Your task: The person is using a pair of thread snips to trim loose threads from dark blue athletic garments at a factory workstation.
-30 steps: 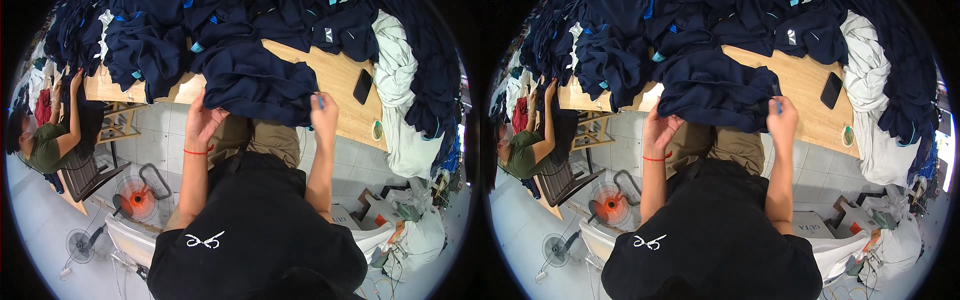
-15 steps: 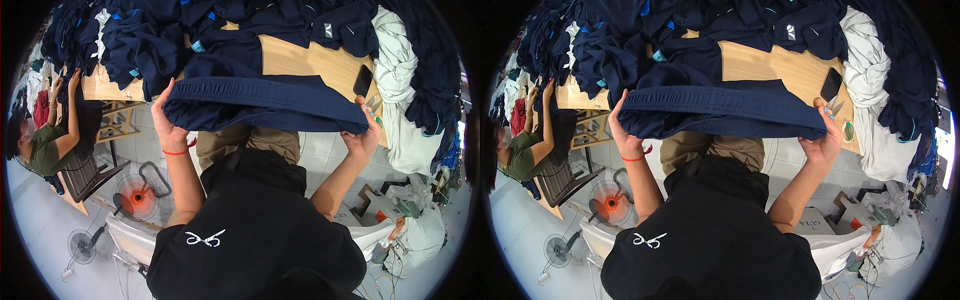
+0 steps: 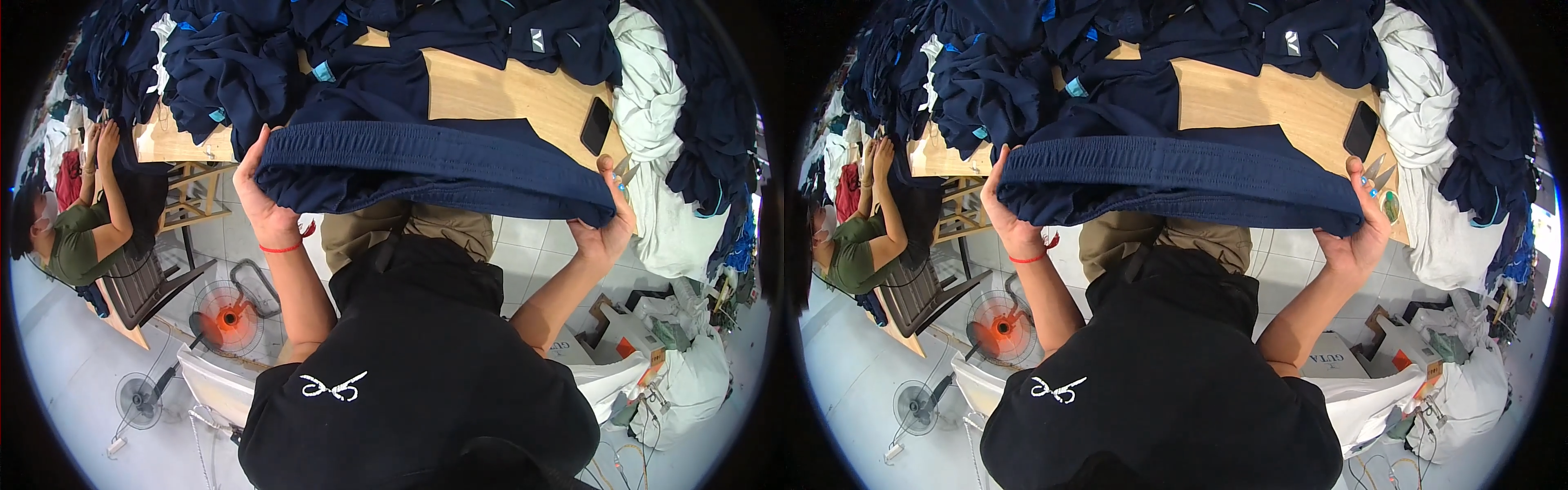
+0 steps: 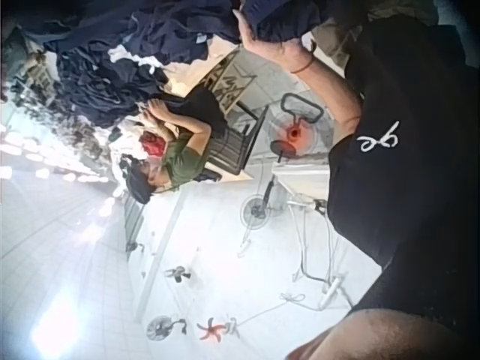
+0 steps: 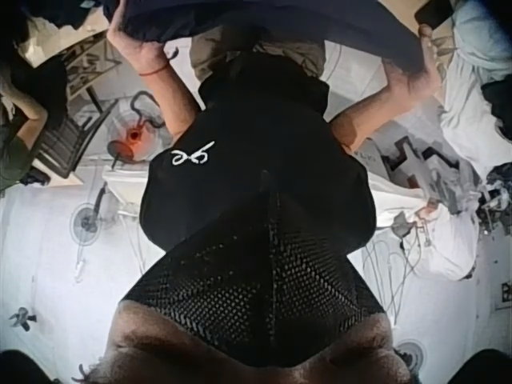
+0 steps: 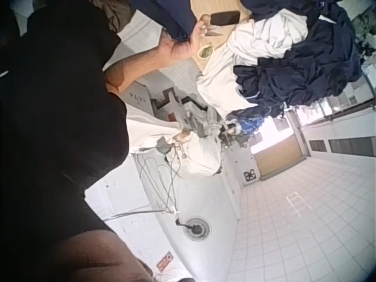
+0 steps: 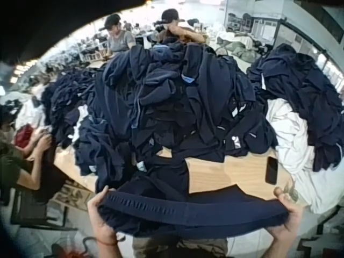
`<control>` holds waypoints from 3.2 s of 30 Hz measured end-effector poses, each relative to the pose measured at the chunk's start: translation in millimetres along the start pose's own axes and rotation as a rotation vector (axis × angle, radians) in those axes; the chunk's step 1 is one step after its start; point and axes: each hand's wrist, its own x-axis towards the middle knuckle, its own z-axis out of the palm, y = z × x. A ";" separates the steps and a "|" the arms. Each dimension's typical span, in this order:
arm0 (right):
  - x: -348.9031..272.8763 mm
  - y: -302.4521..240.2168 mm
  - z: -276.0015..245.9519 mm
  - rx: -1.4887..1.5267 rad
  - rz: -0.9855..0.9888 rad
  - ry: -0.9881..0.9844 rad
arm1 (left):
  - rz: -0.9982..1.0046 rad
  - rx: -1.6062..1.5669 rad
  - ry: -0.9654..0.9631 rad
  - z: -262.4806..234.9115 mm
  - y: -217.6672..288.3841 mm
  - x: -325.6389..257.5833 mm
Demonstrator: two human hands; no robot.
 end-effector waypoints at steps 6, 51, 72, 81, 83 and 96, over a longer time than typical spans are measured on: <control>24.6 -8.2 -41.8 0.136 0.171 -0.428 | -0.233 -0.153 -0.187 -7.8 1.7 13.0; 40.6 123.0 -39.0 -0.798 0.020 -0.251 | -0.245 -0.115 -0.510 27.5 -99.2 37.4; -2.8 145.0 39.0 -0.913 -0.484 -0.716 | -0.050 0.365 -0.557 28.4 -98.8 10.2; -4.1 157.9 36.6 -0.740 -0.354 -0.605 | -0.070 0.368 -0.499 36.3 -98.9 1.2; 7.0 165.9 40.6 -0.823 -0.604 -0.691 | -0.041 0.398 -0.530 31.9 -101.5 6.5; 12.3 131.5 32.3 -0.857 -0.546 -0.639 | -0.175 0.637 -0.478 37.7 -81.9 4.4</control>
